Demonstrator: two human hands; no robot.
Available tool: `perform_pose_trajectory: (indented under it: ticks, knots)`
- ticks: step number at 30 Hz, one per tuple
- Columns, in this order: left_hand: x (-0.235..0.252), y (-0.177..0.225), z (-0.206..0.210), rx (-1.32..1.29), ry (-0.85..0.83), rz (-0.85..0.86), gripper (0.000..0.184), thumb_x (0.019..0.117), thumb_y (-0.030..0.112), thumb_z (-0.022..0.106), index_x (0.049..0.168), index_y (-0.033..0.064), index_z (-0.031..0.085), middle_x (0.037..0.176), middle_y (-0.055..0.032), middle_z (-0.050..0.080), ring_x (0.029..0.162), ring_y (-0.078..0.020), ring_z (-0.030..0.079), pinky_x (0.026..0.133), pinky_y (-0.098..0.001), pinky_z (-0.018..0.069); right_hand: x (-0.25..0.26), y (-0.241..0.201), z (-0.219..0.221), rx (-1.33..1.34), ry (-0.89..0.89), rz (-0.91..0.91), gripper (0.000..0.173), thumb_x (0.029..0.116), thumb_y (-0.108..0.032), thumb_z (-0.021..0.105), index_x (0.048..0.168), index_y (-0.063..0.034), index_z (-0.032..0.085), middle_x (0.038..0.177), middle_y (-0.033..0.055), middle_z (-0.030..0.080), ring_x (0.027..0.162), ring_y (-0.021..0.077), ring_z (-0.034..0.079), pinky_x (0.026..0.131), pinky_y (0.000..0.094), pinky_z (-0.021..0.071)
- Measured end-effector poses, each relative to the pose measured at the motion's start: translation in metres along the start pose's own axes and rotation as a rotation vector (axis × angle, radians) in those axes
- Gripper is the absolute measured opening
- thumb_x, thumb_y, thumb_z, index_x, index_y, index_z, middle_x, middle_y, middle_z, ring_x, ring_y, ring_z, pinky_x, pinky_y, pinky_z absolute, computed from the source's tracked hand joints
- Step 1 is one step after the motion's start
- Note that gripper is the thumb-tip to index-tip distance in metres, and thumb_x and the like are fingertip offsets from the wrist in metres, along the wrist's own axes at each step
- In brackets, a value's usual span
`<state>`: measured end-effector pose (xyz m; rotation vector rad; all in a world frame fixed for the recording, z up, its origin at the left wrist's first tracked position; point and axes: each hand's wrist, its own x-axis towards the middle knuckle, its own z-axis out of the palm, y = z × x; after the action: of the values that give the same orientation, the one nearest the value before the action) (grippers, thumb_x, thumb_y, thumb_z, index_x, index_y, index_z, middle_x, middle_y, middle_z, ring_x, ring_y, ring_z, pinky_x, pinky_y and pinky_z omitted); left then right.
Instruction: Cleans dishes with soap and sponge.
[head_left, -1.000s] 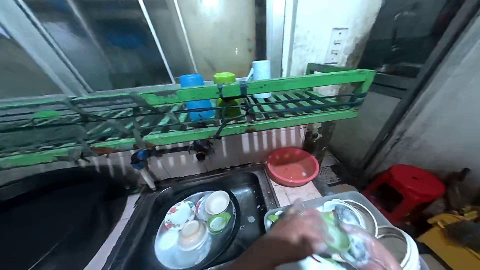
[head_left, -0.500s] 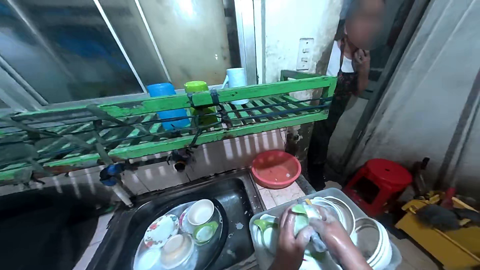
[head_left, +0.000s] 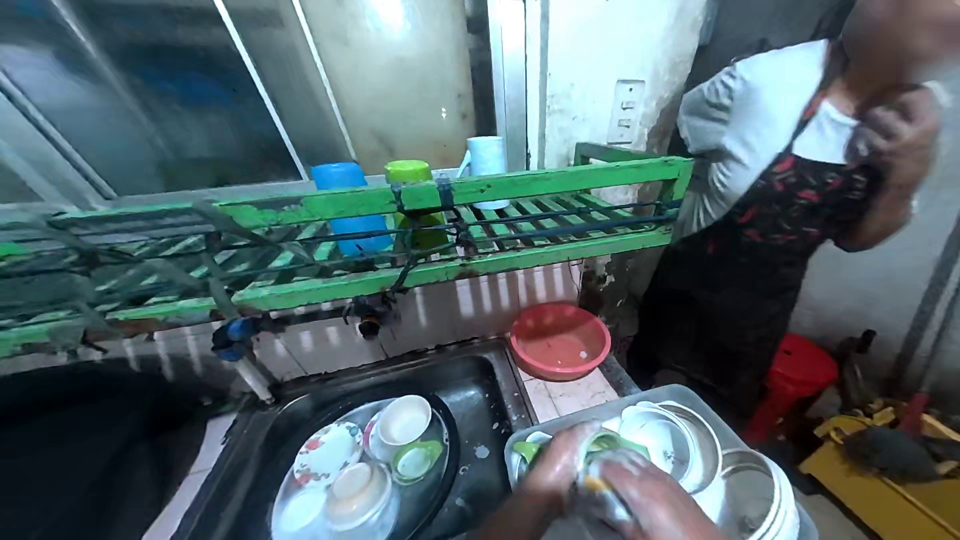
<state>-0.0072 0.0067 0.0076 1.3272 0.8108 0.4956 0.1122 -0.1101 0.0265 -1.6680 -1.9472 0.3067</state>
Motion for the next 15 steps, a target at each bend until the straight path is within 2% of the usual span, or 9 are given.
perform_pose_trajectory:
  ticks: [2, 4, 6, 7, 8, 10, 11, 13, 15]
  knots:
    - [0.005, 0.0, -0.007, -0.162, -0.056, -0.156, 0.036, 0.1103, 0.031, 0.041, 0.118, 0.005, 0.065, 0.1, -0.0068, 0.068, 0.09, -0.0138, 0.066, 0.08, -0.0335, 0.0563, 0.002, 0.009, -0.001, -0.263, 0.033, -0.24, 0.024, 0.0944, -0.017, 0.066, 0.118, -0.0135, 0.072, 0.125, 0.0095, 0.071, 0.125, 0.0323, 0.063, 0.105, 0.0562, 0.0505]
    - [0.003, 0.006, 0.001, -0.29, -0.007, -0.133, 0.036, 0.1113, 0.031, 0.037, 0.119, 0.0058, 0.061, 0.096, -0.0062, 0.067, 0.086, -0.0141, 0.067, 0.077, -0.0337, 0.0573, 0.008, 0.022, 0.004, -0.367, 0.201, -0.244, 0.025, 0.0956, -0.024, 0.063, 0.115, -0.0127, 0.072, 0.124, 0.0109, 0.072, 0.121, 0.0351, 0.065, 0.101, 0.0576, 0.0524]
    - [0.0, 0.016, 0.013, -0.218, 0.12, 0.022, 0.039, 0.1119, 0.027, 0.036, 0.128, 0.0026, 0.062, 0.115, -0.0102, 0.067, 0.103, -0.015, 0.065, 0.092, -0.0348, 0.0537, 0.012, 0.026, 0.019, -0.294, 0.371, -0.066, 0.042, 0.0914, -0.028, 0.06, 0.119, 0.0029, 0.069, 0.122, 0.0246, 0.069, 0.116, 0.0453, 0.065, 0.096, 0.0604, 0.0528]
    - [0.001, 0.018, 0.018, -0.156, 0.195, 0.114, 0.037, 0.1104, 0.024, 0.04, 0.127, 0.0012, 0.065, 0.121, -0.0124, 0.067, 0.109, -0.0164, 0.064, 0.097, -0.0363, 0.0521, 0.015, 0.022, 0.027, -0.155, 0.42, 0.064, 0.052, 0.0862, -0.022, 0.063, 0.125, 0.0123, 0.063, 0.125, 0.032, 0.065, 0.118, 0.0495, 0.062, 0.098, 0.0616, 0.0508]
    - [0.002, 0.018, 0.021, -0.091, 0.252, 0.217, 0.034, 0.1082, 0.02, 0.044, 0.123, -0.0003, 0.067, 0.122, -0.0141, 0.067, 0.111, -0.0174, 0.063, 0.099, -0.0369, 0.0509, 0.02, 0.013, 0.034, 0.033, 0.437, 0.214, 0.058, 0.0843, -0.015, 0.062, 0.132, 0.0168, 0.055, 0.131, 0.0351, 0.06, 0.124, 0.0484, 0.058, 0.105, 0.0594, 0.0466]
    - [0.001, 0.013, 0.018, 0.083, 0.309, 0.424, 0.032, 0.1033, 0.016, 0.048, 0.115, -0.0016, 0.072, 0.123, -0.0163, 0.067, 0.118, -0.0199, 0.062, 0.105, -0.0372, 0.0478, 0.03, -0.01, 0.035, 0.496, 0.422, 0.539, 0.056, 0.0922, -0.006, 0.054, 0.145, 0.0102, 0.045, 0.138, 0.0251, 0.058, 0.127, 0.0288, 0.058, 0.109, 0.0448, 0.0455]
    - [0.001, 0.007, 0.013, 0.155, 0.323, 0.507, 0.032, 0.1021, 0.016, 0.048, 0.113, -0.0012, 0.074, 0.122, -0.0167, 0.069, 0.119, -0.0204, 0.062, 0.106, -0.0369, 0.0473, 0.033, -0.021, 0.033, 0.726, 0.428, 0.688, 0.046, 0.1002, -0.007, 0.049, 0.145, 0.0042, 0.047, 0.127, 0.0169, 0.064, 0.111, 0.0183, 0.063, 0.097, 0.0373, 0.0523]
    - [0.001, -0.006, 0.003, 0.149, 0.338, 0.547, 0.034, 0.1028, 0.013, 0.045, 0.115, -0.003, 0.073, 0.122, -0.0181, 0.069, 0.12, -0.0205, 0.062, 0.108, -0.0361, 0.0463, 0.034, -0.031, 0.026, 1.09, 0.448, 0.893, 0.028, 0.1088, -0.018, 0.039, 0.123, -0.0017, 0.057, 0.083, 0.0067, 0.065, 0.066, 0.0131, 0.064, 0.06, 0.0329, 0.0561]
    - [0.001, -0.012, -0.011, 0.003, 0.396, 0.475, 0.037, 0.1049, 0.012, 0.04, 0.119, -0.0048, 0.069, 0.124, -0.0188, 0.067, 0.119, -0.0197, 0.062, 0.108, -0.0359, 0.0462, 0.032, -0.029, 0.019, 1.346, 0.369, 0.916, 0.032, 0.1115, -0.026, 0.031, 0.11, -0.0068, 0.056, 0.069, 0.0022, 0.062, 0.056, 0.0119, 0.061, 0.05, 0.031, 0.055]
